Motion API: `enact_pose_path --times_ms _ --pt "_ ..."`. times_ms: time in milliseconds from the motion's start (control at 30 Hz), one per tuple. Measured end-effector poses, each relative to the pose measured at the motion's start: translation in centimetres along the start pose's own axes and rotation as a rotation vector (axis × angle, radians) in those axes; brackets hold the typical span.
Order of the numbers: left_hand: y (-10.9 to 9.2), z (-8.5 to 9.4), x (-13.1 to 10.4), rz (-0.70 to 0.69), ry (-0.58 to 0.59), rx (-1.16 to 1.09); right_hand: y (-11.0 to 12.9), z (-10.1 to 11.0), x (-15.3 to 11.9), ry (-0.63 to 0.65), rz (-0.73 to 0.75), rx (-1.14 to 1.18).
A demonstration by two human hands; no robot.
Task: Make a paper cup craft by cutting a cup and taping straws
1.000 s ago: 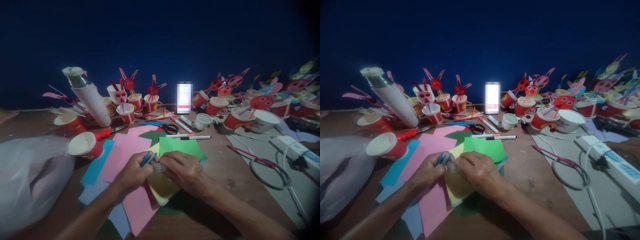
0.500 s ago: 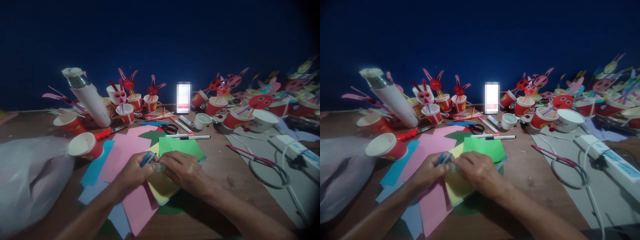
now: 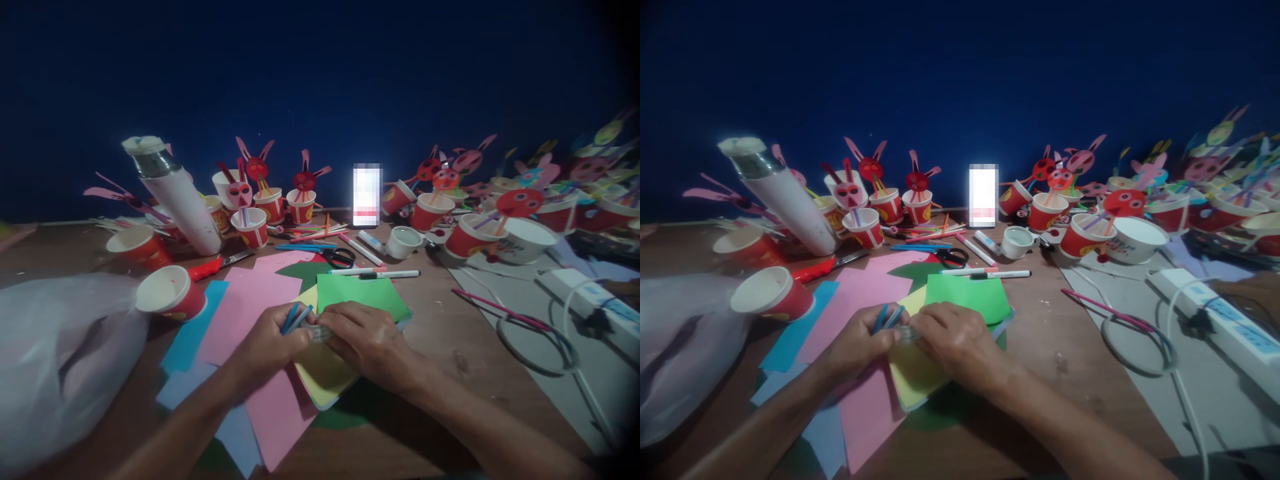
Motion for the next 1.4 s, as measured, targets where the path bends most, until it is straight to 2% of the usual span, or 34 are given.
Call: enact_pose_path --times_ms 300,400,500,600,700,867,967,1100,1233,1400 --pt "-0.4 0.5 0.3 0.051 -0.019 0.064 -0.1 0.0 0.0 -0.004 -0.022 0.045" --pt "-0.2 0.3 0.4 0.069 0.008 0.012 -0.6 -0.3 -0.1 0.011 -0.057 0.113" --pt "0.3 -0.3 0.3 0.08 0.068 -0.127 -1.6 -0.1 0.0 -0.013 -0.132 0.266" --pt "0.4 -0.8 0.3 0.089 0.124 -0.334 -2.9 0.1 0.0 -0.066 -0.281 0.43" --pt "0.5 -1.3 0.2 0.105 0.18 -0.465 -3.7 -0.5 -0.2 -0.076 -0.394 0.606" --pt "0.5 -1.4 0.0 0.124 0.194 -0.506 -3.6 -2.3 -0.6 -0.074 -0.429 0.959" --pt "0.5 -1.5 -0.2 0.139 0.212 -0.528 -3.5 -2.9 -0.9 -0.082 -0.446 1.079" --pt "0.6 -1.6 -0.2 0.165 0.223 -0.534 -3.5 -2.8 -0.8 -0.094 -0.461 1.036" --pt "0.7 -1.7 -0.3 0.171 0.22 -0.498 -3.4 -1.9 -0.4 -0.114 -0.41 0.897" --pt "0.6 -1.8 -0.3 0.153 0.222 -0.464 -3.4 -1.6 -0.4 -0.126 -0.391 0.849"
Point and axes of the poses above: each hand's wrist, its own x-axis towards the middle knuckle, its own z-axis out of the back of the hand, y = z × x, the point moved 10 cm from there along x, towards the middle knuckle, and after that the axes turned 4 degrees about z, right-handed, at the moved point
